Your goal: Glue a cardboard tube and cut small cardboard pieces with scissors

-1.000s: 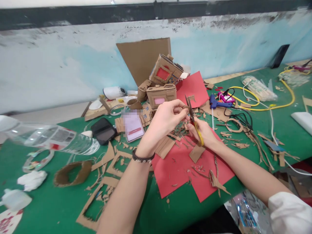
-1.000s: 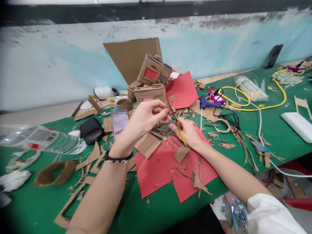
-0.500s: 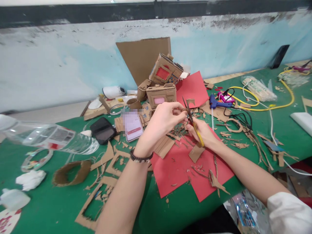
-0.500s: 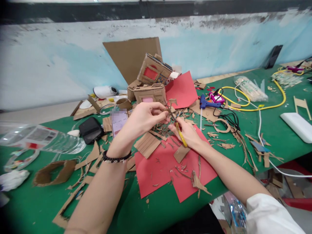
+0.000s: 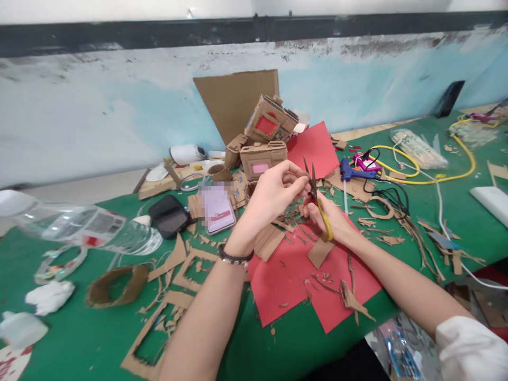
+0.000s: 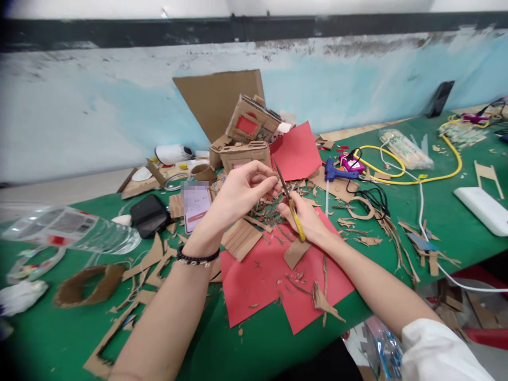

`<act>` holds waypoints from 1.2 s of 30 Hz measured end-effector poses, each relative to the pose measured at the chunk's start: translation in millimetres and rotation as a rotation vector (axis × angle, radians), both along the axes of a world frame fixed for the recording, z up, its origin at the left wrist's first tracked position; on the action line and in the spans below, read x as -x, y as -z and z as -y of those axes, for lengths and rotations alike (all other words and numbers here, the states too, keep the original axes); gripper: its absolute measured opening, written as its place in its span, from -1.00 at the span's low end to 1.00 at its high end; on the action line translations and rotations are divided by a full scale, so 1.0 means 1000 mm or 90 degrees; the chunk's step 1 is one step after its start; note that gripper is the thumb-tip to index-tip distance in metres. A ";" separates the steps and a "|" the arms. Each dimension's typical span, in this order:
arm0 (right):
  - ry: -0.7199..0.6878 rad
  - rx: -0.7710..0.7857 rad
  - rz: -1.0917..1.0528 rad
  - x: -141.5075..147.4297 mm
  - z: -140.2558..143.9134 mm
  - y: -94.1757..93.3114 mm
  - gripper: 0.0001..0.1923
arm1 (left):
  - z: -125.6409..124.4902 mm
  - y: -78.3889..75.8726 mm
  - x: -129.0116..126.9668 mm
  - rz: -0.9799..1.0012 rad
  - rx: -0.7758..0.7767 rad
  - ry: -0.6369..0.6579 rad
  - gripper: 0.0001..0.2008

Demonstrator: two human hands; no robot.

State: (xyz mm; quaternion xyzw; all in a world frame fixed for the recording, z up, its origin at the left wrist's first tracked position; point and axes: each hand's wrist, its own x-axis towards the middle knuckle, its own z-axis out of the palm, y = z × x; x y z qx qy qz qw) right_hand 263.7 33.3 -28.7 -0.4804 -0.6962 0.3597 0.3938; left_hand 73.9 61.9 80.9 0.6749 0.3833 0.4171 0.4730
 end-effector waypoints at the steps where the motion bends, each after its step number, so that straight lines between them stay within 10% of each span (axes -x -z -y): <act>1: -0.005 -0.009 -0.009 0.000 0.000 0.000 -0.41 | 0.000 0.001 0.000 -0.002 -0.007 -0.003 -0.84; 14: 0.050 0.024 -0.023 0.005 0.001 0.009 -0.46 | 0.001 0.015 -0.020 0.038 -0.019 -0.035 -0.87; 27: 0.058 -0.058 0.118 0.002 0.001 0.002 -0.53 | 0.005 -0.009 0.009 -0.186 -0.043 -0.009 -0.95; 36: 0.060 -0.031 -0.004 0.001 0.000 0.002 -0.47 | 0.005 0.005 -0.009 -0.033 0.025 0.056 -0.79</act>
